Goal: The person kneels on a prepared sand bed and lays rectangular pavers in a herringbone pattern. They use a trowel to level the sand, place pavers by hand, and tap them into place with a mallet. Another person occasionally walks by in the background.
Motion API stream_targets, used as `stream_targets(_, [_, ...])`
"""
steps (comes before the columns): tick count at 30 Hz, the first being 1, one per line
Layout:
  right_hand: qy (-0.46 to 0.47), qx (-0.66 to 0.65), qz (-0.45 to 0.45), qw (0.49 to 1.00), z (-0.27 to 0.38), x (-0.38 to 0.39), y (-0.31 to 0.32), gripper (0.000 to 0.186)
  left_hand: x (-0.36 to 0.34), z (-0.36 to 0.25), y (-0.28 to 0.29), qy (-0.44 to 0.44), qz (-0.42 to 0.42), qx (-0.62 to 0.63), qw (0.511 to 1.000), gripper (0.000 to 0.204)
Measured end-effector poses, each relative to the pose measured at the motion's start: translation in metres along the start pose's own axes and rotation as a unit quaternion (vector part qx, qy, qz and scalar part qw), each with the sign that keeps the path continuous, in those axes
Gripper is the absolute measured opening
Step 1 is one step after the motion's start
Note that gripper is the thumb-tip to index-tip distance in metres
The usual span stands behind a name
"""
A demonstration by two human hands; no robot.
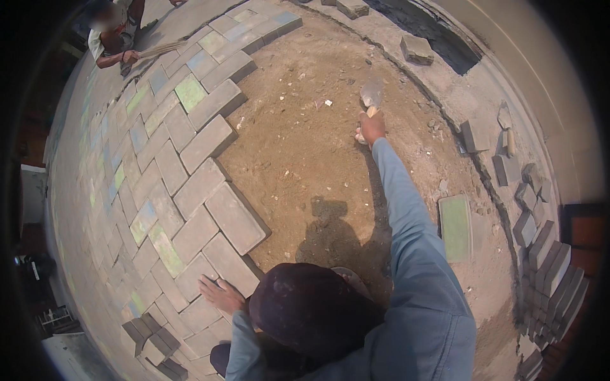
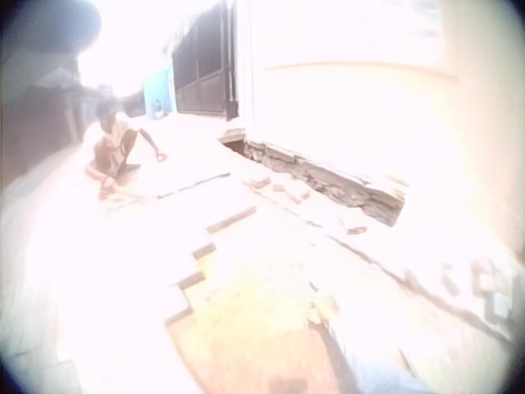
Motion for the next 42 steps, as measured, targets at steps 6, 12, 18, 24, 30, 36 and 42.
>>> stream_targets(6, [0.063, 0.102, 0.197, 0.973, 0.009, -0.009, -0.048, 0.043, 0.01, -0.013, -0.008, -0.008, 0.027, -0.002, 1.0, 0.062])
stream_targets(12, [0.436, 0.445, 0.383, 0.682, 0.036, 0.138, -0.014, 0.049, 0.001, 0.001, 0.002, 0.006, 0.02, 0.002, 1.0, 0.062])
stream_targets(18, [0.486, 0.587, 0.467, 0.449, -0.009, 0.12, 0.043, 0.028, 0.003, -0.004, 0.001, -0.006, 0.027, -0.02, 0.999, 0.062])
stream_targets(24, [0.486, 0.562, 0.258, 0.618, 0.048, -0.006, -0.037, 0.024, 0.003, -0.007, -0.001, -0.008, 0.031, -0.009, 0.999, 0.062])
stream_targets(30, [0.129, 0.296, -0.056, 0.945, 0.045, -0.08, -0.064, 0.047, 0.005, -0.009, -0.001, -0.005, 0.032, -0.015, 0.999, 0.062])
stream_targets(36, [-0.004, 0.066, 0.117, 0.991, 0.03, 0.013, -0.183, 0.044, -0.001, -0.007, -0.003, 0.011, 0.027, -0.02, 0.999, 0.063])
stream_targets(42, [0.159, 0.361, 0.392, 0.831, 0.044, 0.111, -0.222, 0.045, 0.001, 0.004, -0.003, 0.022, 0.038, -0.018, 0.999, 0.065])
Point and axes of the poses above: each hand's wrist, its own x-axis away from the middle knuckle, its own y-axis out of the back of the hand, z = x × y, the point moved 9 cm from there along -x, towards the middle knuckle, and after that the axes turned 14 degrees about -z, right-handed, at the moved point
